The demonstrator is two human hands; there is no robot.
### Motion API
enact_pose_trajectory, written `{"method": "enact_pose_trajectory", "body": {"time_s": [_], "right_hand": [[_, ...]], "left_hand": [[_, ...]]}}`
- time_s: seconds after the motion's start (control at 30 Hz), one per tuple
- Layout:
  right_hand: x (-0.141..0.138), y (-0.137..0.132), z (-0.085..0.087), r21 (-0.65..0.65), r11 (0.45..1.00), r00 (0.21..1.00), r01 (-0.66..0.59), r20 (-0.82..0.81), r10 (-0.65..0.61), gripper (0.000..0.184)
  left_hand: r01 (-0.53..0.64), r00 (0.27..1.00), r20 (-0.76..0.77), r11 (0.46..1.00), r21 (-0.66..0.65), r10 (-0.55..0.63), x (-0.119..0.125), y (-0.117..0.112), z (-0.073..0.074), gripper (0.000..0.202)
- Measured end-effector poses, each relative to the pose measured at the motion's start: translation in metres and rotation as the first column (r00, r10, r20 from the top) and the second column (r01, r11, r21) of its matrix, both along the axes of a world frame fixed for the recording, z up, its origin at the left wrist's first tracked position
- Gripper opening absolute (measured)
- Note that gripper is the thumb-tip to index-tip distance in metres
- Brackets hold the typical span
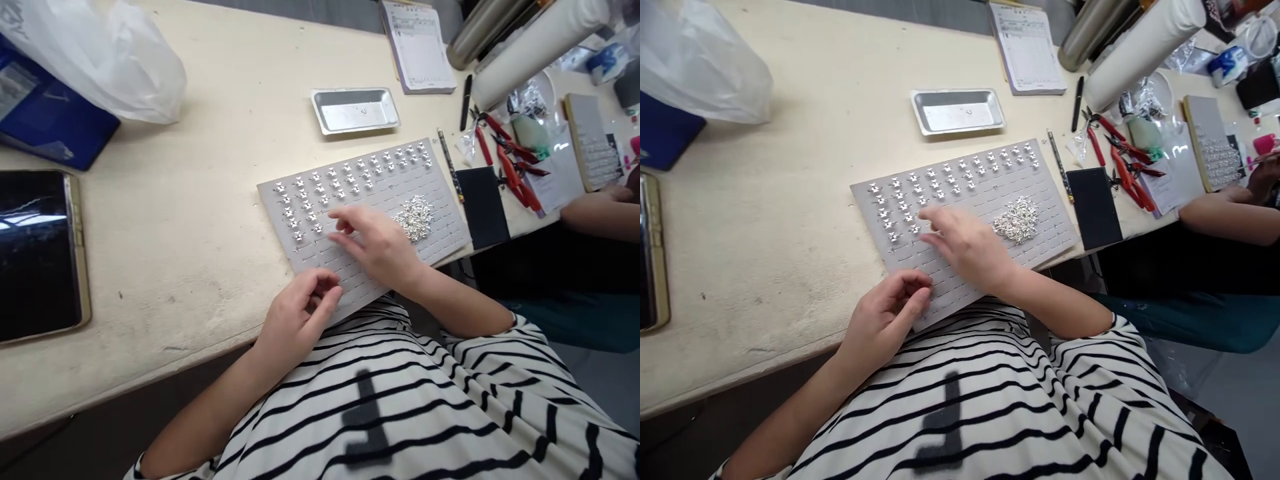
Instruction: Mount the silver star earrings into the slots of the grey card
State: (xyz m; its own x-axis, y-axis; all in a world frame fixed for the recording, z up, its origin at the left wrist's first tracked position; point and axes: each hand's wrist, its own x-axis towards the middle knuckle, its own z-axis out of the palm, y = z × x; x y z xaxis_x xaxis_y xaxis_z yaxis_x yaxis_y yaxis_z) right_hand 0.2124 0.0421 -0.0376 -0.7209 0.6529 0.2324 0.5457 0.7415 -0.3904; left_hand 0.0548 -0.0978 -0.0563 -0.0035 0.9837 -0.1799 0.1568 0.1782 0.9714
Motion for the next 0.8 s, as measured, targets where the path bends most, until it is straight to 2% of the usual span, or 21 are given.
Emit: {"method": "enact_pose_trajectory", "body": {"time_s": [0.07,0.13,0.2,0.27,0.33,0.4,0.47,0.57,0.63,0.7,0.8], "right_hand": [[0.025,0.014,0.014,0.017,0.995,0.994,0.102,-0.044,-0.101,0.017],[0.055,0.033,0.023,0.074,0.970,0.973,0.230,-0.018,-0.229,0.014],[0.082,0.051,0.024,0.121,0.939,0.940,0.323,0.079,-0.333,0.014],[0.099,0.063,0.019,0.127,0.937,0.926,0.325,0.161,-0.342,0.013],[0.103,0.064,0.015,0.129,0.947,0.937,0.296,0.151,-0.313,0.008],[0.095,0.054,0.015,0.115,0.959,0.963,0.257,0.051,-0.264,0.006],[0.082,0.036,0.019,0.043,0.982,0.981,0.186,-0.059,-0.183,0.009],[0.066,0.007,0.023,-0.072,0.997,0.997,0.010,-0.070,-0.015,0.012],[0.060,-0.006,0.021,-0.070,0.995,0.995,-0.073,-0.079,0.068,0.011],[0.057,-0.011,0.016,-0.052,0.991,0.987,-0.127,-0.105,0.121,0.012],[0.056,-0.009,0.012,-0.039,0.987,0.979,-0.156,-0.140,0.149,0.014]], "left_hand": [[0.045,0.997,-0.060,0.998,0.036,-0.043,0.000,0.000,0.002,0.017],[0.113,0.987,-0.125,0.989,0.092,-0.101,0.002,0.001,0.004,0.016],[0.189,0.972,-0.172,0.970,0.152,-0.162,0.006,0.003,0.007,0.015],[0.247,0.959,-0.187,0.949,0.194,-0.212,0.010,0.007,0.010,0.016],[0.258,0.958,-0.179,0.943,0.210,-0.222,0.014,0.013,0.013,0.016],[0.199,0.975,-0.137,0.961,0.189,-0.175,0.017,0.020,0.017,0.015],[0.083,0.996,-0.028,0.989,0.124,-0.080,0.020,0.028,0.019,0.016],[-0.038,0.978,0.206,0.998,-0.041,0.045,0.024,0.039,0.018,0.032],[0.006,0.934,0.355,0.991,-0.130,0.040,0.028,0.045,0.016,0.042],[0.085,0.876,0.481,0.982,-0.166,0.005,0.032,0.050,0.013,0.043],[0.117,0.826,0.564,0.978,-0.174,0.002,0.035,0.056,0.010,0.039]]}}
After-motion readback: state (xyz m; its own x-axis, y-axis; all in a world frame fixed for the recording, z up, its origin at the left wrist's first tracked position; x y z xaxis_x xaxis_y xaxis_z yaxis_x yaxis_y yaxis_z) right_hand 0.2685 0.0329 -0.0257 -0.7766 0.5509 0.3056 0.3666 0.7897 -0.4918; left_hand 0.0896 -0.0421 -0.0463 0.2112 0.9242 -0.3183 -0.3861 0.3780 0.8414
